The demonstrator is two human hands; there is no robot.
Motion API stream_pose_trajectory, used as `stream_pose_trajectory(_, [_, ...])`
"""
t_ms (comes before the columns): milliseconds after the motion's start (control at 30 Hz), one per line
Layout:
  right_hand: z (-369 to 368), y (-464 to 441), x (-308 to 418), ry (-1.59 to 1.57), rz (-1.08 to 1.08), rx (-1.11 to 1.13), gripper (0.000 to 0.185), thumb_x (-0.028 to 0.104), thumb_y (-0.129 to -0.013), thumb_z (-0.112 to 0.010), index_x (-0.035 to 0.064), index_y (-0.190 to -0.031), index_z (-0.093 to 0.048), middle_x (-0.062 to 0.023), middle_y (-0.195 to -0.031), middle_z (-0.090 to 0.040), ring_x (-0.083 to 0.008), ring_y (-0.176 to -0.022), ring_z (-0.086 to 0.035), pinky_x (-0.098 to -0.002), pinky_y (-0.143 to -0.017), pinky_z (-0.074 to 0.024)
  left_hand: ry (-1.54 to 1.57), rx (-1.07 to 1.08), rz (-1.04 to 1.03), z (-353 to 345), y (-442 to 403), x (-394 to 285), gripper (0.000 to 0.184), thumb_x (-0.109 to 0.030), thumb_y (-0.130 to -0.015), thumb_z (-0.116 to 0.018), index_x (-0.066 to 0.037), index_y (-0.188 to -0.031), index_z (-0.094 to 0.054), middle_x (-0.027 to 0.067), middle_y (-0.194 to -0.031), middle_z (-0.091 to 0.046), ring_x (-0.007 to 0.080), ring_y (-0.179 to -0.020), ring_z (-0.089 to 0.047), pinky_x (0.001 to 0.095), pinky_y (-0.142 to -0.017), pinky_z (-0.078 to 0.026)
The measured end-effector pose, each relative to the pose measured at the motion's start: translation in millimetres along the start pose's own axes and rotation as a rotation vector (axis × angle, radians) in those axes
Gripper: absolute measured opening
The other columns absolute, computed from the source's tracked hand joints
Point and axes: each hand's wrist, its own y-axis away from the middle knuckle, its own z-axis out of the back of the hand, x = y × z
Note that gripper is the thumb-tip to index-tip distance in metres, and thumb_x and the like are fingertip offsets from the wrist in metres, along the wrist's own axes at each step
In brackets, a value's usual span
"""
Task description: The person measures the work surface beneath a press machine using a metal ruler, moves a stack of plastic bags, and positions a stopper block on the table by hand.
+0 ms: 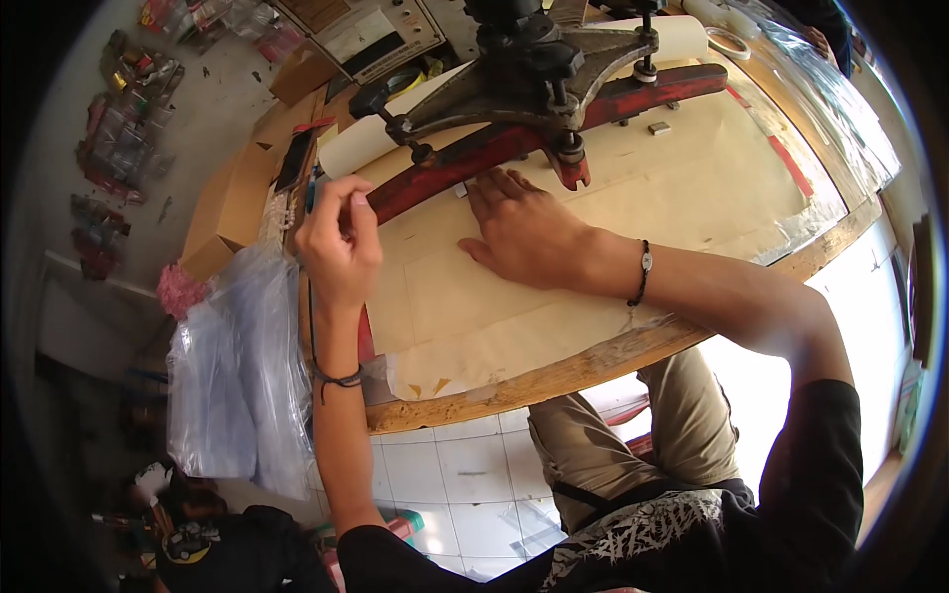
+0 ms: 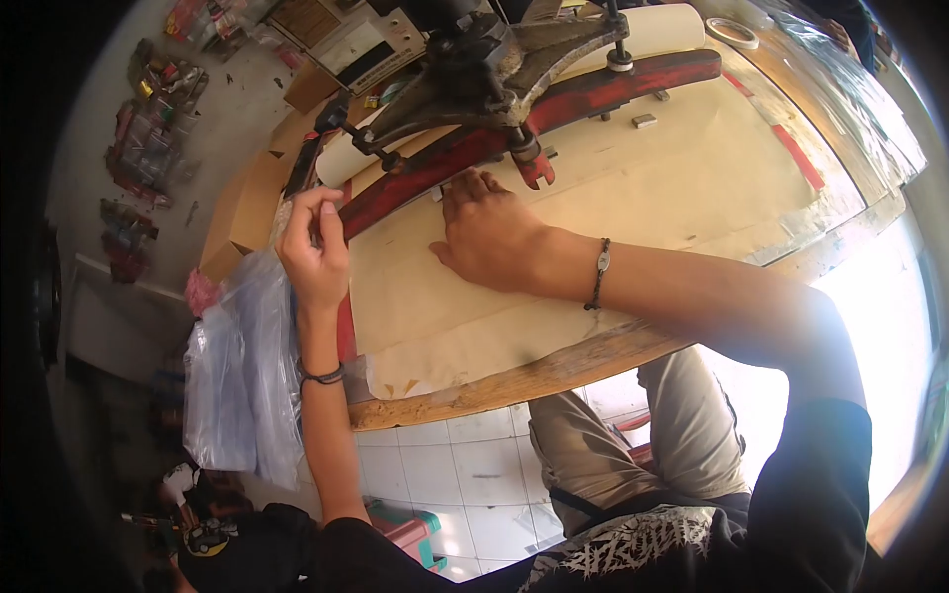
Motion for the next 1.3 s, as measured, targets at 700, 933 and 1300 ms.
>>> stream_pose_trajectory(700, [-3,-1,-3,-0.035,-0.009,0.015,0.065,0.039,-0.099,-0.049,-0.0171,-0.131,-0.048,-0.0366,-0.135,-0.049,-0.0458,-0.131,-0.047,-0.0464,-0.112,-0.0378,0.105,0.454,0.421,5,37,116,0.035,-0.018,-0.084,-0.075,-0.001,-0.114,-0.07,0.0072,-0.102,-0.067,0.0196,-0.099,-0.062,0.0292,-0.092,-0.045])
stream_pose_trajectory(933, [5,-2,-5,-0.116,-0.024,0.103,0.067,0.04,-0.1,-0.047,-0.0159,-0.135,-0.045,-0.0366,-0.139,-0.044,-0.0471,-0.134,-0.042,-0.0475,-0.115,-0.0333,-0.079,0.476,0.343,7,31,109,0.036,-0.02,-0.079,-0.079,-0.006,-0.112,-0.071,0.009,-0.097,-0.059,0.0273,-0.096,-0.058,0.0362,-0.086,-0.046])
stream_pose_trajectory(1300, [1,0,-5,-0.107,-0.018,0.083,0.067,0.041,-0.099,-0.048,-0.0154,-0.135,-0.046,-0.0369,-0.14,-0.044,-0.0477,-0.133,-0.043,-0.048,-0.114,-0.0342,-0.283,0.371,0.14,-4,35,121,0.044,0.007,-0.074,-0.06,-0.01,-0.114,-0.065,0.0109,-0.109,-0.06,0.0345,-0.108,-0.055,0.0434,-0.094,-0.045])
